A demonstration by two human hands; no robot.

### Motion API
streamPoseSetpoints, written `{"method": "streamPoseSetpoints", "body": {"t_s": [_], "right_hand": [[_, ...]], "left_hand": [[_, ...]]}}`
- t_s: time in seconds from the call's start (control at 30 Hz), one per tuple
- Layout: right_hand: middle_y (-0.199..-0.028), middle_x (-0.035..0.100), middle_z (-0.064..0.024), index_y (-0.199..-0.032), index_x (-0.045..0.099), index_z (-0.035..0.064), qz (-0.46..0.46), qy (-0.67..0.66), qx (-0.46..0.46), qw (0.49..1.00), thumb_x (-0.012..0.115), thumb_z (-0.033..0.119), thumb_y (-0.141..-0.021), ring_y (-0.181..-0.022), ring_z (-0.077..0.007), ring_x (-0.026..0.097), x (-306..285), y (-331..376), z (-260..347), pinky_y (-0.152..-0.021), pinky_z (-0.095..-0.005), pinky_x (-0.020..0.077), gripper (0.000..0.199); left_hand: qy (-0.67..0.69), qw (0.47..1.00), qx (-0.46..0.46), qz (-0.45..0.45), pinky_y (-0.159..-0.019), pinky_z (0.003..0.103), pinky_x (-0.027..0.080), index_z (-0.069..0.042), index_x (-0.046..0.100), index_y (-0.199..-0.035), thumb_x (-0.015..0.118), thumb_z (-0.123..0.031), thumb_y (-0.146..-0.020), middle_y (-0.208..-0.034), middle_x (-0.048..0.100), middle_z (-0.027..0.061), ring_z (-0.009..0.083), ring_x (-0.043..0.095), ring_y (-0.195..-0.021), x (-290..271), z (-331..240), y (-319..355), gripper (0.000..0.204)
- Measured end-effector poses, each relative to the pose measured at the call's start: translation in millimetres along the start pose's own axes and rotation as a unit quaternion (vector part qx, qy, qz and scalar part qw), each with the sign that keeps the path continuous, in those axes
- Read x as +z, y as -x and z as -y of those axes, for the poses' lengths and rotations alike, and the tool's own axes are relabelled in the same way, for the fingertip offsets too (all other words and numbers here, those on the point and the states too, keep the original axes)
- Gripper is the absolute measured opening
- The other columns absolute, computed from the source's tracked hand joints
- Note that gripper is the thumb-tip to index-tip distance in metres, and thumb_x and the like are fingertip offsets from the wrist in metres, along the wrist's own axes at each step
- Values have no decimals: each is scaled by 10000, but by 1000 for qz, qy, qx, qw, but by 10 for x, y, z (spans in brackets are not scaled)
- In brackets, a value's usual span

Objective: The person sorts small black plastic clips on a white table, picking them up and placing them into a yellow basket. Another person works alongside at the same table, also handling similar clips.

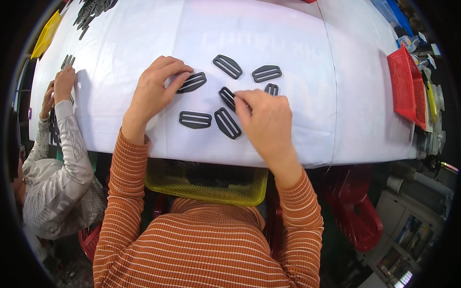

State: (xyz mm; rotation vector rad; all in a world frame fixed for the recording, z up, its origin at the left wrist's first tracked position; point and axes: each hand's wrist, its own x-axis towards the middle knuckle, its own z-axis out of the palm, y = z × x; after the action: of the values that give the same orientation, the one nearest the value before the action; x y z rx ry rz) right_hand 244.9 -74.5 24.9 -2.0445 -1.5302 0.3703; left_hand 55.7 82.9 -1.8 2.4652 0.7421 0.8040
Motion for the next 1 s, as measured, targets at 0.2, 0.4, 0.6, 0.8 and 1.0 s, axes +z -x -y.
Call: {"method": "streamPoseSetpoints", "body": {"t_s": [0.2,0.4,0.6,0.8,1.0], "right_hand": [[-950,723,8,-963,754,107,-112,77,-198,971,716,132,-832,-838,-195,631,-222,-354,-763,-754,-341,535,138],[-1024,701,-56,-970,743,79,-75,-37,-50,995,754,178,-816,-781,-177,627,-215,-376,-781,-659,-296,497,183],[-872,626,-55,-1004,715,57,-175,11,21,984,800,216,-773,-716,-148,575,-291,-259,-781,-636,-297,473,293],[-908,612,-51,-1054,708,58,-85,10,55,995,844,189,-698,-821,-198,591,-197,193,-391,-740,-329,493,402],[-1110,570,-84,-1188,662,77,-121,16,38,992,880,150,-624,-1048,-264,544,-203,213,-455,-887,-382,480,610]], "left_hand": [[9,1000,-1,-12,-751,338,499,-43,714,-907,666,-105,-874,-867,673,57,229,605,-835,50,-52,59,85],[7,1000,-18,-7,-771,335,503,-44,720,-914,673,-93,-865,-897,684,61,224,612,-859,8,-45,12,84],[12,995,92,49,-835,339,512,-105,758,-1026,721,-48,-808,-1077,673,59,237,585,-1028,55,-179,-20,228],[-46,981,150,111,-1054,431,410,-195,749,-1130,742,-138,-798,-1263,640,31,274,497,-1252,112,-323,49,337],[-78,991,75,-84,-973,364,477,-155,739,-1146,687,-89,-875,-1237,655,54,244,567,-1184,-80,-18,-20,284]]}}
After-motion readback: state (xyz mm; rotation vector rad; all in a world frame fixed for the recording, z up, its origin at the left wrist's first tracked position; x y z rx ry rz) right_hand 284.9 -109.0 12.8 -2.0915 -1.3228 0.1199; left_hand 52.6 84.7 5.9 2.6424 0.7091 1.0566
